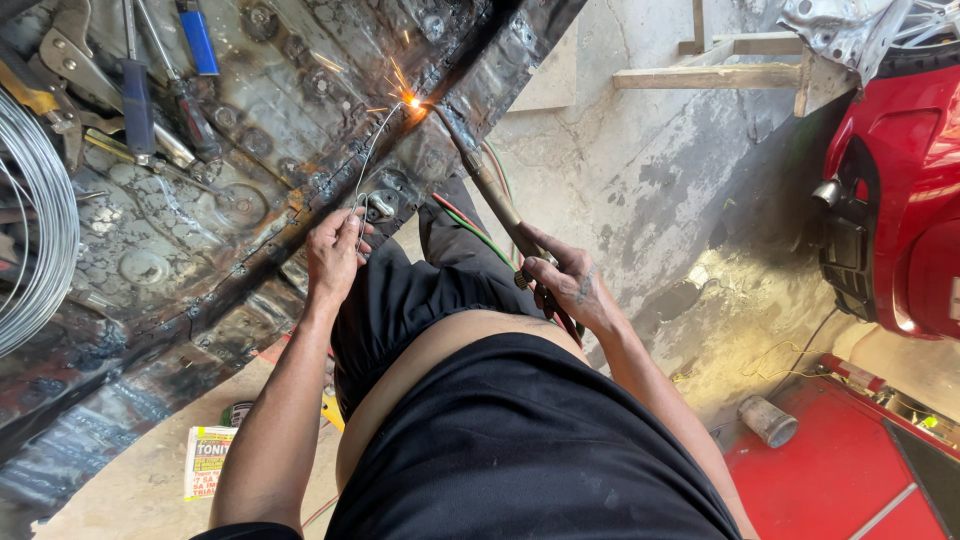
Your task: The person lies on their back beneath a vehicle underbody, holding a gas welding torch in one hand and a welding wire rod in the other. They repeatedly heat the underbody seam with the torch, feeding the wire into the flame to melt it onto the metal, pausing to reposition the wire and continue along the seam.
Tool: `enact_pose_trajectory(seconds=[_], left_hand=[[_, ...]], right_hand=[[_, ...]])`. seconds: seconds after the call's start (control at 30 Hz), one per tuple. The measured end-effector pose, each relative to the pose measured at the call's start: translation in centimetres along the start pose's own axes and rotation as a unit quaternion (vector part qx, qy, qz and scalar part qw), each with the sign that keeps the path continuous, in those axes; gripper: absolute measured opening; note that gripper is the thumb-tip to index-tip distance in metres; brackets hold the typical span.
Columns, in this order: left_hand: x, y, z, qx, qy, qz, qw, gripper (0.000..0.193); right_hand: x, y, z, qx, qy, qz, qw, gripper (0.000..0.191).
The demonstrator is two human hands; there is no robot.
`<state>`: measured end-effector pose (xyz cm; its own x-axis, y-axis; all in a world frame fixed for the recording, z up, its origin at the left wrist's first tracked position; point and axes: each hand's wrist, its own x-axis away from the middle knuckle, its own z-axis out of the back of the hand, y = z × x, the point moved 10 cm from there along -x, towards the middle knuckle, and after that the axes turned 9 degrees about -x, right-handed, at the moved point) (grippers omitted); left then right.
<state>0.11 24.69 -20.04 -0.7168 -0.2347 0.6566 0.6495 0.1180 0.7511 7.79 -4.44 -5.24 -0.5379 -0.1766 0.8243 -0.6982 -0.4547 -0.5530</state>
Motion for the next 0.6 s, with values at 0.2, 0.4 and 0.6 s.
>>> enact_pose_trajectory(seconds=[0.2, 0.4, 0.6], left_hand=[[0.0, -0.2, 0.2, 0.007, 0.0, -0.002, 1.0, 0.03], [-0.2, -0.4, 0.2, 0.009, -0.004, 0.004, 1.0, 0.031], [-0.2, -0.5, 0.2, 0.001, 0.002, 0.007, 1.0, 0.031]], right_hand=[[-0.3, 0.5, -0.1, -0.014, 0.001, -0.003, 1.0, 0.062], [-0.6, 1.1, -0.1, -0.015, 0.001, -0.001, 1.0, 0.075], [-0.6, 1.3, -0.2, -0.01, -0.003, -0.001, 1.0, 0.073]])
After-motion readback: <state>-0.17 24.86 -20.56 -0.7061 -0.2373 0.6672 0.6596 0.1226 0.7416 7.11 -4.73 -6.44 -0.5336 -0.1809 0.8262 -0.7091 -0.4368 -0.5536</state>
